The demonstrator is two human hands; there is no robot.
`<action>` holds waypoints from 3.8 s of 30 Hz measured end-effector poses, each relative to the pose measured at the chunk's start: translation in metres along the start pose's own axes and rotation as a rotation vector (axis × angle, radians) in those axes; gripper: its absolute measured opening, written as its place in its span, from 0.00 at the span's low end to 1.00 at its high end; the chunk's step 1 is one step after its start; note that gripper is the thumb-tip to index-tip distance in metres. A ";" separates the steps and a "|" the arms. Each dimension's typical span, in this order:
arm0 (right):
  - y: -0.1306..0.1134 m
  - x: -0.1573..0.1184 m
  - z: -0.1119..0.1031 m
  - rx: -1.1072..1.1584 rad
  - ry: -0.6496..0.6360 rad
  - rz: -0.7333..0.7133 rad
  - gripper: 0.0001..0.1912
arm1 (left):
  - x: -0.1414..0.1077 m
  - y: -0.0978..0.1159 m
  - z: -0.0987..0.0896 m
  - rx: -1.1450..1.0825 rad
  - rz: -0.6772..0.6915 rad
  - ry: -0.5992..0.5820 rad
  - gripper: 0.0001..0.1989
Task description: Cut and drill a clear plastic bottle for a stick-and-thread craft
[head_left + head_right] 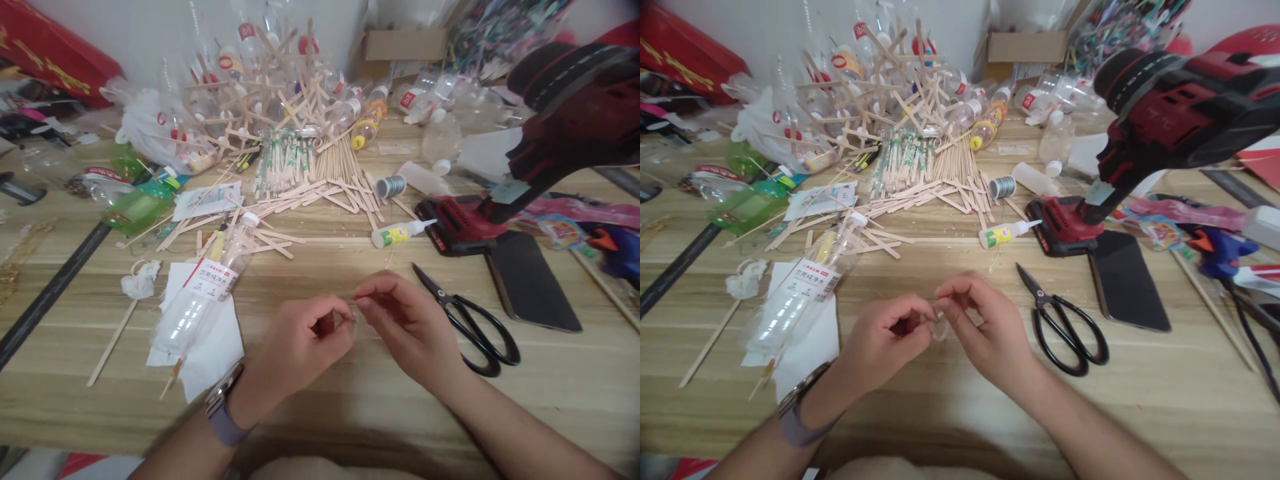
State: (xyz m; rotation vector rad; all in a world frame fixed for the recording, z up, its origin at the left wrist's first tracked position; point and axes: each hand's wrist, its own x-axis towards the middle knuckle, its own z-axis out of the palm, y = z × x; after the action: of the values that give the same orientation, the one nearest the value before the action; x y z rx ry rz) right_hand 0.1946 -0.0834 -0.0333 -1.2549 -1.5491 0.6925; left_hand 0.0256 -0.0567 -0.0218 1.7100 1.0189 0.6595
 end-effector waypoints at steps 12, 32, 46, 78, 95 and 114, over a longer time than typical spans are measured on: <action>-0.001 -0.008 0.001 0.318 -0.232 -0.094 0.21 | 0.001 -0.001 0.000 -0.119 -0.132 -0.250 0.03; 0.004 0.000 -0.004 0.100 -0.107 -0.021 0.10 | 0.004 0.001 -0.009 -0.150 -0.162 -0.126 0.04; 0.005 0.004 -0.003 -0.001 -0.197 -0.098 0.11 | 0.003 -0.001 -0.005 -0.195 -0.254 -0.323 0.01; 0.006 -0.001 0.005 -0.455 0.001 -0.252 0.08 | 0.002 -0.004 0.003 0.157 -0.036 0.055 0.06; 0.002 0.003 0.001 -0.282 -0.109 -0.154 0.06 | 0.003 -0.003 0.001 0.086 -0.077 0.080 0.06; 0.007 -0.003 0.001 -0.519 -0.045 -0.594 0.10 | 0.006 -0.003 -0.002 -0.066 -0.191 -0.055 0.04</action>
State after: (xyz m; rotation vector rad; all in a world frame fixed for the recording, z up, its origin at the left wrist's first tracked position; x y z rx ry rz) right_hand 0.1958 -0.0842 -0.0406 -1.0437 -2.0864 -0.0750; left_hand 0.0260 -0.0499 -0.0245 1.5425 1.0938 0.5140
